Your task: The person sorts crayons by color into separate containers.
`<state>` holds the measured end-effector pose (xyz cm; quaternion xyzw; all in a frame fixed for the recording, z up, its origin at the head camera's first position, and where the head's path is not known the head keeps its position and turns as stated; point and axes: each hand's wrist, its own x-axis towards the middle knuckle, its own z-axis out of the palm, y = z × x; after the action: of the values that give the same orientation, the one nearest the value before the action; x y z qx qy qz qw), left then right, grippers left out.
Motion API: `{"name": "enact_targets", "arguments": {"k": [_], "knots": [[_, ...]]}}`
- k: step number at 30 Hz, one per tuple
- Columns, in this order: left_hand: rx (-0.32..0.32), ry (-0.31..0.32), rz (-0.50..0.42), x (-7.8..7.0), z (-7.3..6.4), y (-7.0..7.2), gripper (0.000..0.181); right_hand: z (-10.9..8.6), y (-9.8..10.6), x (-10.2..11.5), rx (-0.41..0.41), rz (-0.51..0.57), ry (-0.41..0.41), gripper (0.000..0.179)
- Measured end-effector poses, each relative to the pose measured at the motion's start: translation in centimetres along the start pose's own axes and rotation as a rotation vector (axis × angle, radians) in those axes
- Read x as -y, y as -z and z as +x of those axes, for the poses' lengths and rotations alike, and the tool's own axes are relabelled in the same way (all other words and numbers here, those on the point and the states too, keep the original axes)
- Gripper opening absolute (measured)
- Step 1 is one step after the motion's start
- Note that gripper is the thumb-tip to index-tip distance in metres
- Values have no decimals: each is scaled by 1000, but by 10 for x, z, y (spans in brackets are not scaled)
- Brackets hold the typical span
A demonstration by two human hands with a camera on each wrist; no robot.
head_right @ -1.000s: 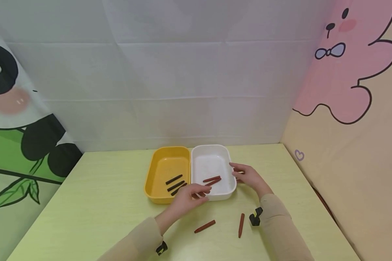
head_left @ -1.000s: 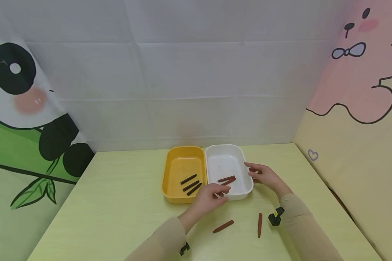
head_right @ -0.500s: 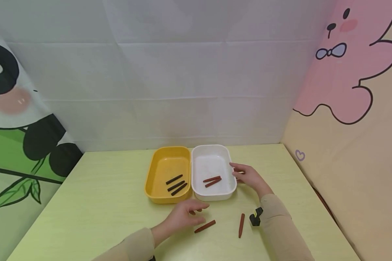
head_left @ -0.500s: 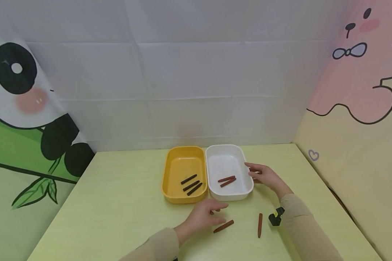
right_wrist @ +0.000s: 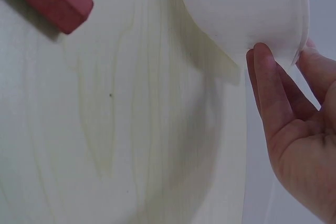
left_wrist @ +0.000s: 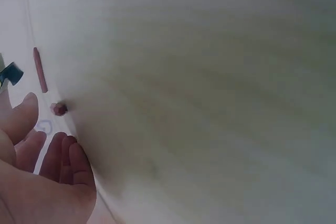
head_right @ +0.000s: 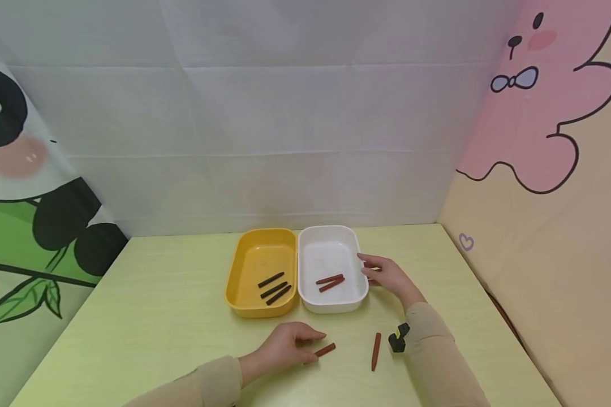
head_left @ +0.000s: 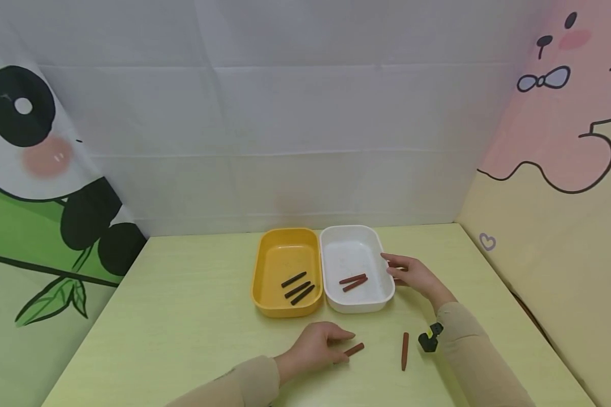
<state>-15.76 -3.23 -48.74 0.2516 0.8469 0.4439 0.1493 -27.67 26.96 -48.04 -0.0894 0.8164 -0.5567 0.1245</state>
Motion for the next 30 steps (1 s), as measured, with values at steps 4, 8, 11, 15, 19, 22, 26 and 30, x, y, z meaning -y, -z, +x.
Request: {"name": "enact_targets", "arguments": {"k": [4, 8, 11, 15, 19, 22, 26, 30], "knots": [[3, -58, 79, 3, 1, -1, 39, 0, 0, 1, 4, 0, -2, 49], [7, -104, 136, 5, 2, -2, 41, -1, 0, 3, 6, -1, -1, 49], [7, -126, 183, 5, 2, -4, 44, -2, 0, 4, 9, 1, 2, 49], [11, -120, 218, 5, 2, -5, 45, -2, 0, 5, 9, 2, 2, 49], [16, -114, 208, 7, 3, -6, 39, -3, -1, 8, 7, -6, -2, 49], [19, -128, 195, 8, 4, -6, 33, -3, -1, 9, 7, -11, -5, 48], [23, -151, 189, 8, 5, -6, 27, -4, -1, 9, 11, -13, -1, 48], [34, -156, 153, 9, 5, -4, 24, -4, -1, 8, 15, -8, 3, 49]]}}
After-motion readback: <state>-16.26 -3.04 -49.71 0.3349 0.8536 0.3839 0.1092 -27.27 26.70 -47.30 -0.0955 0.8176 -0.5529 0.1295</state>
